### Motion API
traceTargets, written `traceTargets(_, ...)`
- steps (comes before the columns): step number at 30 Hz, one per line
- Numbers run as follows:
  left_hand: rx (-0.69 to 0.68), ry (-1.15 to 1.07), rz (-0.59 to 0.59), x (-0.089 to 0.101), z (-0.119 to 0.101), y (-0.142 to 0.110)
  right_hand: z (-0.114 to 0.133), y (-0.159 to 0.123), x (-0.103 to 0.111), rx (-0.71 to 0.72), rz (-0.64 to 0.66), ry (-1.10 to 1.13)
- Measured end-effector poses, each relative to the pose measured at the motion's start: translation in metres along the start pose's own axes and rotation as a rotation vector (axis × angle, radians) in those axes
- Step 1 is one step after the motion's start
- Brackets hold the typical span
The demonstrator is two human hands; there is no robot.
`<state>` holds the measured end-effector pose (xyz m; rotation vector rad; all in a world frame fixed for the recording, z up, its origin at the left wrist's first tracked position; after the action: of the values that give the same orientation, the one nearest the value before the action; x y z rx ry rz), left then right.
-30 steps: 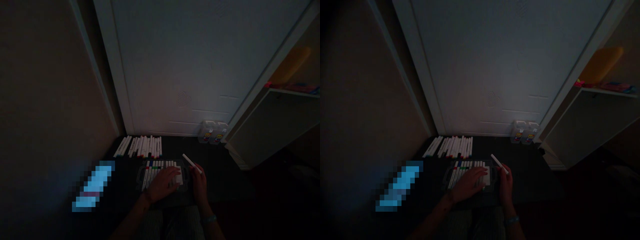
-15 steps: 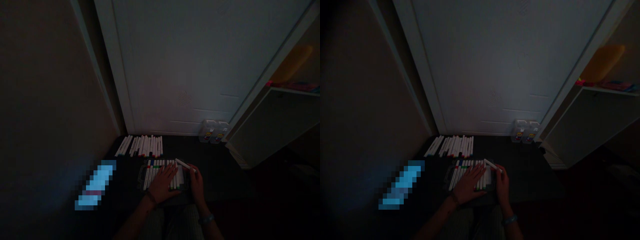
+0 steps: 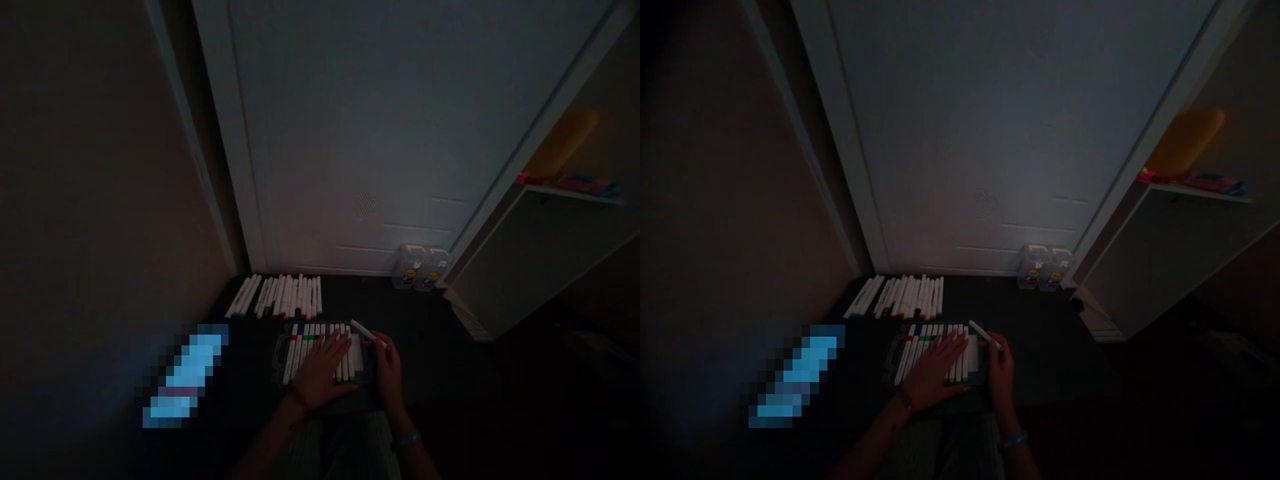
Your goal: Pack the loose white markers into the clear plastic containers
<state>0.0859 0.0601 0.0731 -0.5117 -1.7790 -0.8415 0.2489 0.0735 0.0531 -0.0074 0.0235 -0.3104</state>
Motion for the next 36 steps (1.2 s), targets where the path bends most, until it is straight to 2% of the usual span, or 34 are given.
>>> traceTargets(6,0.012,0.021,0.003,0.000,0.001,0.000,-0.001,-0.001,-0.001,0.033,0.002,-0.108)
traceTargets(11,0.015,0.026,0.004,0.001,0.000,0.000,0.002,0.001,-0.004,0.131,-0.003,-0.258)
traceTargets(18,0.013,0.028,0.027,0.003,-0.001,0.000,0.037,-0.024,-0.033,0.455,0.098,-0.626)
traceTargets(21,0.009,0.026,0.032,0.003,-0.001,0.000,0.040,-0.033,-0.045,0.526,0.141,-0.769)
traceTargets(31,0.027,0.005,0.018,0.002,0.000,0.000,0.019,-0.040,-0.038,0.534,0.216,-0.684)
traceTargets(36,0.024,0.000,0.008,0.003,-0.001,0.000,0.017,-0.047,-0.037,0.561,0.243,-0.698)
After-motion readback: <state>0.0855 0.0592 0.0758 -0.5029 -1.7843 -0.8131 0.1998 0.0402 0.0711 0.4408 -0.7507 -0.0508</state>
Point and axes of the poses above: each hand's wrist, its own y-axis towards the middle knuckle, its own x-axis out of the back of the hand, z = x × y, the point moved 10 cm from there along y, towards the middle knuckle, and after that the axes turned 7 degrees about -x, right-handed, at the moved point
